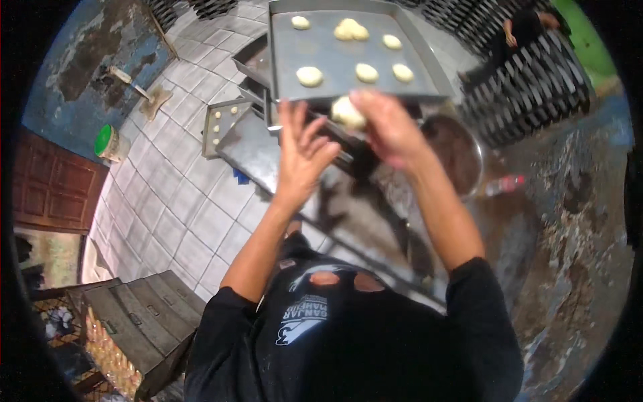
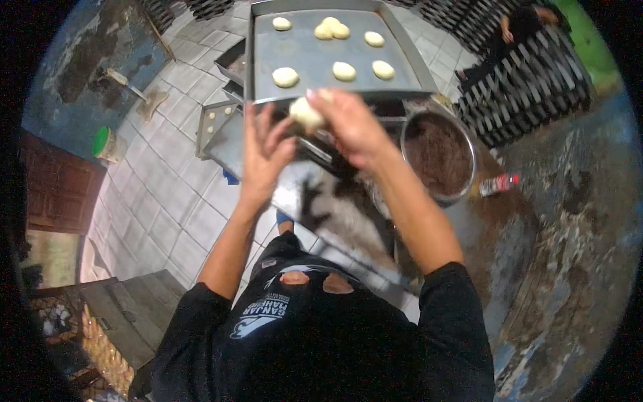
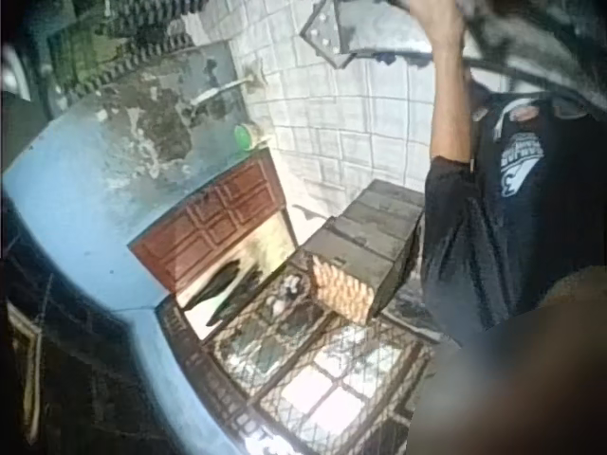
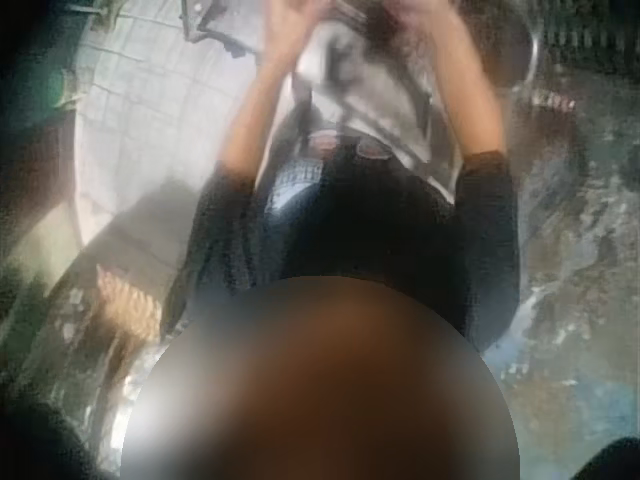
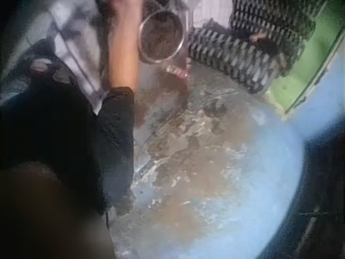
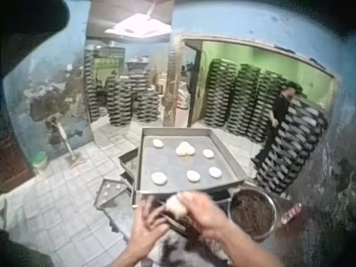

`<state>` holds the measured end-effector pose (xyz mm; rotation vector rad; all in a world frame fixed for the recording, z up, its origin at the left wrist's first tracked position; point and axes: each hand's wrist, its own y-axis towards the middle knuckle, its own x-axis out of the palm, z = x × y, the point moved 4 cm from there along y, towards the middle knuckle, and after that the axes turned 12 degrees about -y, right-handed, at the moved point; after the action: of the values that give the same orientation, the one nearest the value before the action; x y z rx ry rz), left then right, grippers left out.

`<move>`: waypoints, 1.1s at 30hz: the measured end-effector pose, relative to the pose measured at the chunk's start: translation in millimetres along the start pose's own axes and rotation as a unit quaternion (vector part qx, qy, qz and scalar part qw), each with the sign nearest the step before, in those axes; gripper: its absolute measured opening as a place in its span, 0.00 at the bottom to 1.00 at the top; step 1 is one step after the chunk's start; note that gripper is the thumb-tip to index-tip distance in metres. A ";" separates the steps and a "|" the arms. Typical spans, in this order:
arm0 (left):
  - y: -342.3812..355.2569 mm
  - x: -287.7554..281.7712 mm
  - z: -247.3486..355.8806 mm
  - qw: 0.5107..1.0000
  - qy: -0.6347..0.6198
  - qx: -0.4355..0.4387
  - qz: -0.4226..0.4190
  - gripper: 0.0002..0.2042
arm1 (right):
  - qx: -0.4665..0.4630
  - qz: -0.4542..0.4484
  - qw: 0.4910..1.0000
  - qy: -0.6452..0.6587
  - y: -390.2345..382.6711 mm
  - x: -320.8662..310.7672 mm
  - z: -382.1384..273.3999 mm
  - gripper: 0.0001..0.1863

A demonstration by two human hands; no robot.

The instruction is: The person fills small pieces of dough with a dark filling from a bowl, rolls them into round buns by hand, and places them onto a metal baking tray.

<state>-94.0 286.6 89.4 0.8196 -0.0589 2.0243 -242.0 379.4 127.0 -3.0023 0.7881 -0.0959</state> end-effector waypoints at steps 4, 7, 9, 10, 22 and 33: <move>39.6 -111.4 31.8 0.989 0.126 -0.010 0.079 0.29 | -0.112 0.181 0.894 -0.395 180.6 -36.6 -24.9 0.28; 40.9 -188.2 32.2 0.974 0.151 -0.055 0.158 0.20 | -0.151 0.152 0.730 -0.648 266.2 -48.8 26.0 0.31; 26.3 -237.9 41.9 0.953 0.201 -0.083 0.212 0.22 | -0.135 0.028 0.676 -0.724 297.1 -31.7 42.1 0.28; 20.2 -254.0 54.5 0.949 0.216 -0.071 0.220 0.22 | -0.135 0.019 0.675 -0.725 310.9 -28.3 41.4 0.28; 164.1 -279.4 84.7 0.963 0.216 -0.014 0.161 0.25 | 0.017 -0.115 0.896 -0.429 371.9 -53.2 -12.9 0.31; 209.2 -253.2 108.6 0.945 0.320 0.022 0.057 0.21 | -0.049 0.013 0.929 -0.367 429.9 -83.5 -3.0 0.33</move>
<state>-109.0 -59.0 85.5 0.1529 0.3154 2.3178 -525.3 46.1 104.0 -2.7392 0.7344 1.0249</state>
